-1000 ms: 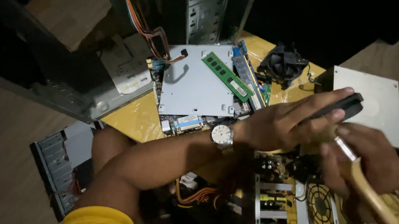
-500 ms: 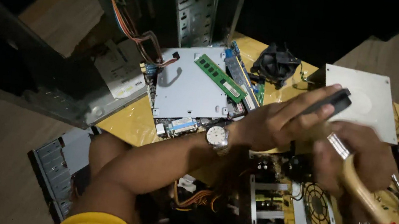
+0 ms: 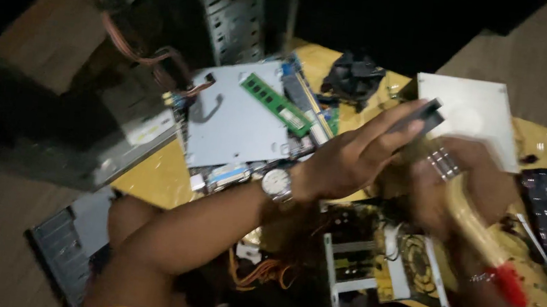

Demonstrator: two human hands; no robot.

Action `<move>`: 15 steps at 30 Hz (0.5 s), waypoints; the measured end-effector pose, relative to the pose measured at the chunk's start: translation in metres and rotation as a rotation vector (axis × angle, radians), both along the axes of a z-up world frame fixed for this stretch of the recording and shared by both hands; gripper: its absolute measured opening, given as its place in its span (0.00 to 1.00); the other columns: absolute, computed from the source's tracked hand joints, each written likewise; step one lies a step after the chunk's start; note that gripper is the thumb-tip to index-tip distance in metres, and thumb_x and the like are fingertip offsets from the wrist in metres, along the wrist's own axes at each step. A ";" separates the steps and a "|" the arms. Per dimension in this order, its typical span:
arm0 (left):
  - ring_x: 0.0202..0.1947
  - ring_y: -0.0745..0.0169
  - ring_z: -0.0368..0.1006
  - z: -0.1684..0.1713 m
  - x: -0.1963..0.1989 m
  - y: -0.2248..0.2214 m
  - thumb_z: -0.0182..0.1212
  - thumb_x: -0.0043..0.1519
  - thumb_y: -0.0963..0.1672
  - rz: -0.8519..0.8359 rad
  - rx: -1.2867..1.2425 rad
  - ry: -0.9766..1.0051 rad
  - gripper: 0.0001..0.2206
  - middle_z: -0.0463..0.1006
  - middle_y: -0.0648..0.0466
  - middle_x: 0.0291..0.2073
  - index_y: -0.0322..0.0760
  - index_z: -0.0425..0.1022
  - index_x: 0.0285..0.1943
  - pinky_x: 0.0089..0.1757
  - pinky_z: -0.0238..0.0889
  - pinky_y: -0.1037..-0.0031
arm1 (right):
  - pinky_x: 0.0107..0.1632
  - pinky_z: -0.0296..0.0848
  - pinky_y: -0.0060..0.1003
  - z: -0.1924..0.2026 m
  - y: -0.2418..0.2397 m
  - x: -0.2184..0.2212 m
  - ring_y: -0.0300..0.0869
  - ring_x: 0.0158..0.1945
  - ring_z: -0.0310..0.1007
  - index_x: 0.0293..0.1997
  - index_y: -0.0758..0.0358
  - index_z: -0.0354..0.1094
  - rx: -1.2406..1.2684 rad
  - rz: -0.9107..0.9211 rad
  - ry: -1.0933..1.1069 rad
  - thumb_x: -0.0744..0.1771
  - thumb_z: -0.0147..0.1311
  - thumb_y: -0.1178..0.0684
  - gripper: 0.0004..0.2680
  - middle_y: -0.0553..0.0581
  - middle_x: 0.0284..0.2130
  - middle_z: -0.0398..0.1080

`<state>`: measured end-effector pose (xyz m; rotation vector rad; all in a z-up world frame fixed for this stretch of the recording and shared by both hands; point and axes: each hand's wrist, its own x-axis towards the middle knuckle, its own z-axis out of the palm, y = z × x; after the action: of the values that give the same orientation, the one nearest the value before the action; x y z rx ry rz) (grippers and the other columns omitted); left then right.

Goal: Disassembling and cleaning a computer power supply unit using a screwdriver and a brush

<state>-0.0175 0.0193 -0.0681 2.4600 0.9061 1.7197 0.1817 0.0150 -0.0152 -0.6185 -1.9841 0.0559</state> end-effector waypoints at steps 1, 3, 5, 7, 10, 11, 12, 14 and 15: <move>0.56 0.52 0.82 0.001 0.001 -0.002 0.55 0.74 0.35 -0.013 0.021 -0.005 0.28 0.52 0.44 0.77 0.47 0.44 0.75 0.40 0.85 0.81 | 0.36 0.72 0.37 -0.011 -0.004 0.005 0.47 0.35 0.72 0.49 0.73 0.68 0.039 -0.023 -0.087 0.65 0.63 0.64 0.10 0.66 0.39 0.74; 0.54 0.51 0.81 -0.001 0.003 -0.003 0.55 0.75 0.37 -0.050 0.033 -0.008 0.27 0.53 0.42 0.75 0.47 0.41 0.76 0.42 0.87 0.79 | 0.33 0.75 0.33 -0.014 -0.001 0.008 0.42 0.36 0.77 0.50 0.65 0.71 0.066 -0.070 -0.172 0.65 0.71 0.57 0.12 0.63 0.42 0.78; 0.50 0.50 0.81 -0.007 0.001 -0.002 0.66 0.64 0.32 -0.021 -0.029 0.002 0.43 0.53 0.39 0.77 0.48 0.39 0.81 0.44 0.85 0.77 | 0.32 0.67 0.36 0.005 0.016 -0.001 0.44 0.27 0.62 0.43 0.74 0.70 0.050 -0.070 -0.001 0.67 0.61 0.66 0.04 0.60 0.27 0.68; 0.53 0.48 0.80 0.002 0.001 -0.009 0.65 0.66 0.33 -0.024 -0.043 0.005 0.40 0.53 0.40 0.76 0.48 0.41 0.79 0.45 0.85 0.76 | 0.29 0.64 0.34 0.010 0.004 -0.010 0.42 0.25 0.61 0.41 0.72 0.68 0.041 0.022 0.039 0.67 0.59 0.66 0.04 0.59 0.27 0.68; 0.55 0.40 0.78 -0.012 0.006 0.008 0.59 0.65 0.33 0.000 0.046 -0.040 0.30 0.60 0.37 0.71 0.38 0.51 0.75 0.45 0.81 0.66 | 0.22 0.62 0.32 0.012 0.003 -0.019 0.39 0.21 0.62 0.39 0.70 0.68 0.100 0.135 0.046 0.66 0.58 0.66 0.03 0.58 0.25 0.69; 0.54 0.33 0.76 -0.025 0.011 0.013 0.53 0.63 0.32 0.005 0.131 -0.092 0.25 0.65 0.34 0.66 0.28 0.60 0.72 0.43 0.77 0.58 | 0.19 0.62 0.32 0.009 0.000 -0.018 0.39 0.18 0.64 0.39 0.70 0.68 0.151 0.132 0.011 0.66 0.59 0.66 0.03 0.59 0.23 0.71; 0.54 0.33 0.76 -0.022 0.009 0.008 0.53 0.63 0.32 0.000 0.122 -0.088 0.25 0.65 0.34 0.66 0.28 0.60 0.72 0.43 0.77 0.58 | 0.19 0.62 0.32 0.012 0.000 -0.011 0.39 0.18 0.64 0.39 0.70 0.68 0.142 0.126 0.015 0.66 0.59 0.66 0.03 0.59 0.23 0.71; 0.38 0.59 0.79 -0.014 0.001 0.001 0.68 0.65 0.32 0.014 -0.075 0.043 0.41 0.54 0.38 0.75 0.46 0.41 0.79 0.34 0.83 0.81 | 0.35 0.68 0.38 0.024 0.005 -0.002 0.47 0.31 0.66 0.48 0.82 0.70 -0.035 -0.083 -0.043 0.65 0.61 0.69 0.09 0.70 0.36 0.72; 0.38 0.59 0.79 -0.010 0.003 0.000 0.68 0.65 0.32 0.031 -0.071 0.040 0.41 0.54 0.38 0.75 0.46 0.41 0.79 0.34 0.83 0.81 | 0.35 0.68 0.38 0.014 0.001 0.000 0.47 0.31 0.66 0.48 0.82 0.70 -0.031 -0.067 -0.045 0.65 0.61 0.69 0.09 0.70 0.36 0.72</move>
<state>-0.0145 0.0195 -0.0776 2.4564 0.9966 1.6231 0.1814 0.0155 -0.0010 -0.7109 -2.0079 0.0318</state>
